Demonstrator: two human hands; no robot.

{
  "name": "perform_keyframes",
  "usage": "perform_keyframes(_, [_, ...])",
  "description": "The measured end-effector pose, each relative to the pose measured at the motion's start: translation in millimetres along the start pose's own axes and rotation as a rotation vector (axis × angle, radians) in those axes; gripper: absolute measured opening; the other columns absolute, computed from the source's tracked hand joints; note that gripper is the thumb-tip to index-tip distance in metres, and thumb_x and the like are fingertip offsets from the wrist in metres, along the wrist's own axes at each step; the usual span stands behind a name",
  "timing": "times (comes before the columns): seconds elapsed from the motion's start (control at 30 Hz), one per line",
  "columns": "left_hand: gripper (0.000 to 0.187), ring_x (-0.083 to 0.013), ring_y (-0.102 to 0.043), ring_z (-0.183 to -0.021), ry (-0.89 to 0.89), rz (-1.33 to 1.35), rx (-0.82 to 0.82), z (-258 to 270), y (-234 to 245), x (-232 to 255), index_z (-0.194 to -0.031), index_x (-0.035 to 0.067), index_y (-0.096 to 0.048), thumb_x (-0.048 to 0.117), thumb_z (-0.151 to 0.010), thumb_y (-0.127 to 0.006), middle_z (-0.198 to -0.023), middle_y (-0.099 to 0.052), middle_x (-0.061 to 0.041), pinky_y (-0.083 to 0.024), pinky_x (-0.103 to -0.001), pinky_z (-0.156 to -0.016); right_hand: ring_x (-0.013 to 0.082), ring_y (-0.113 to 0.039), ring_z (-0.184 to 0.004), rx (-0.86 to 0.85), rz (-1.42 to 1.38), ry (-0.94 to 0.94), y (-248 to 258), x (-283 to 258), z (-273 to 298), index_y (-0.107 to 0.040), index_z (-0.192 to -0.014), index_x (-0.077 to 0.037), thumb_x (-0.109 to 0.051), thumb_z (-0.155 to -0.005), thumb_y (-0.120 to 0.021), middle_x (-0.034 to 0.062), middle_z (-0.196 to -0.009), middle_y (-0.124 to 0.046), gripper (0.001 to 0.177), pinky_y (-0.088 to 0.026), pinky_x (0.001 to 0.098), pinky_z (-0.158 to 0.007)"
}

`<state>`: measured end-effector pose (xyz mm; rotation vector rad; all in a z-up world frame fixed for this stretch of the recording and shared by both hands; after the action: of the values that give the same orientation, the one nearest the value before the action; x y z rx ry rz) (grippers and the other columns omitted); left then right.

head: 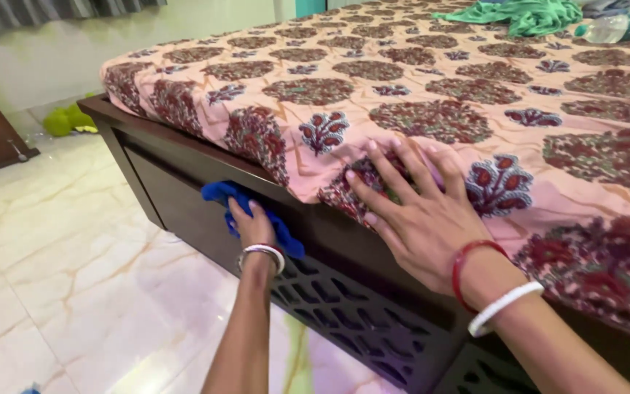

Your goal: Cleaning the decorative side panels of a bed frame using a spray bottle and a cloth.

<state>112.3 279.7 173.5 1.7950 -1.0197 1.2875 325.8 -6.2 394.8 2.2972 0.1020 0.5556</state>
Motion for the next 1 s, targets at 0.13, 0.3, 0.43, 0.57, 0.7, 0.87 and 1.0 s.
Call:
perform_keyframes(0.13, [0.069,-0.0394,-0.039,-0.146,0.044,0.008,-0.001,138.1,4.0,71.9,-0.161,0.01,-0.021,0.036,-0.101,-0.044,-0.166,-0.032,-0.017,-0.031,-0.043,-0.118,0.033,-0.012,-0.155,-0.04,0.025,-0.023,-3.4,-0.7,3.6,-0.046,-0.149,-0.024,-0.041,-0.099,-0.039,0.0116,-0.165,-0.027,0.053,-0.004,0.055,-0.12])
perform_keyframes(0.3, [0.076,-0.0504,-0.024,-0.146,-0.085,-0.041,-0.292,346.0,-11.3,128.5,-0.154,-0.008,-0.025,0.034,-0.099,-0.057,-0.158,-0.027,-0.036,-0.019,-0.054,-0.12,0.0341,-0.015,-0.153,-0.006,-0.002,-0.013,1.7,-2.2,4.1,-0.046,-0.151,-0.024,-0.041,-0.101,-0.039,0.0111,-0.163,-0.03,0.054,-0.005,0.0557,-0.119])
perform_keyframes(0.43, [0.078,-0.0501,-0.022,-0.148,-0.106,-0.165,-0.362,368.8,12.9,157.1,-0.153,-0.005,-0.029,0.04,-0.098,-0.059,-0.158,-0.026,-0.035,-0.017,-0.056,-0.118,0.0331,-0.016,-0.154,-0.031,0.02,-0.028,7.6,-7.1,6.5,-0.046,-0.151,-0.025,-0.041,-0.102,-0.041,0.0108,-0.163,-0.031,0.052,-0.007,0.0566,-0.12])
perform_keyframes(0.57, [0.076,-0.0486,-0.021,-0.149,-0.269,-0.376,-0.418,358.3,38.0,188.3,-0.143,0.002,-0.043,0.048,-0.087,-0.068,-0.158,-0.029,-0.031,-0.015,-0.06,-0.113,0.0298,-0.023,-0.153,-0.044,0.019,-0.018,21.1,-16.7,12.6,-0.048,-0.149,-0.019,-0.023,-0.092,-0.049,0.0102,-0.161,-0.037,0.057,-0.013,0.0546,-0.119])
perform_keyframes(0.7, [0.062,-0.0491,-0.031,-0.144,-0.796,-0.34,-0.151,338.8,50.2,166.1,-0.132,0.004,-0.058,0.043,-0.085,-0.07,-0.15,-0.043,-0.027,-0.015,-0.064,-0.114,0.0293,-0.034,-0.148,-0.08,-0.08,0.1,17.8,-28.1,27.5,-0.051,-0.146,-0.01,-0.015,-0.084,-0.055,0.0138,-0.155,-0.046,0.062,-0.018,0.0498,-0.122])
perform_keyframes(0.87, [0.057,-0.0379,-0.043,-0.134,-0.587,-0.504,-0.522,315.8,11.0,105.7,-0.139,0.008,-0.056,0.036,-0.089,-0.066,-0.137,-0.055,-0.017,-0.007,-0.067,-0.121,0.0282,-0.044,-0.143,-0.013,-0.036,-0.01,6.9,-37.2,21.1,-0.055,-0.143,-0.011,-0.014,-0.087,-0.055,0.0122,-0.146,-0.057,0.056,-0.022,0.0478,-0.122])
perform_keyframes(1.0, [0.059,-0.0383,-0.047,-0.137,-0.451,-0.441,-0.121,219.1,5.2,61.8,-0.147,-0.001,-0.044,0.025,-0.095,-0.057,-0.142,-0.056,-0.024,-0.017,-0.059,-0.121,0.0276,-0.049,-0.139,0.025,-0.054,-0.068,1.7,-41.3,16.7,-0.058,-0.139,-0.01,-0.015,-0.085,-0.058,0.0117,-0.143,-0.06,0.055,-0.027,0.0459,-0.12])
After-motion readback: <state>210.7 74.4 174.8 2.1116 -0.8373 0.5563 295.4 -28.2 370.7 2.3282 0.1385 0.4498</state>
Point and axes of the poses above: each hand's wrist, its own z-axis away from the middle knuckle, its own y-axis out of the back of the hand, x = y × z, the point moved 2 cm from there along -z, towards the middle knuckle
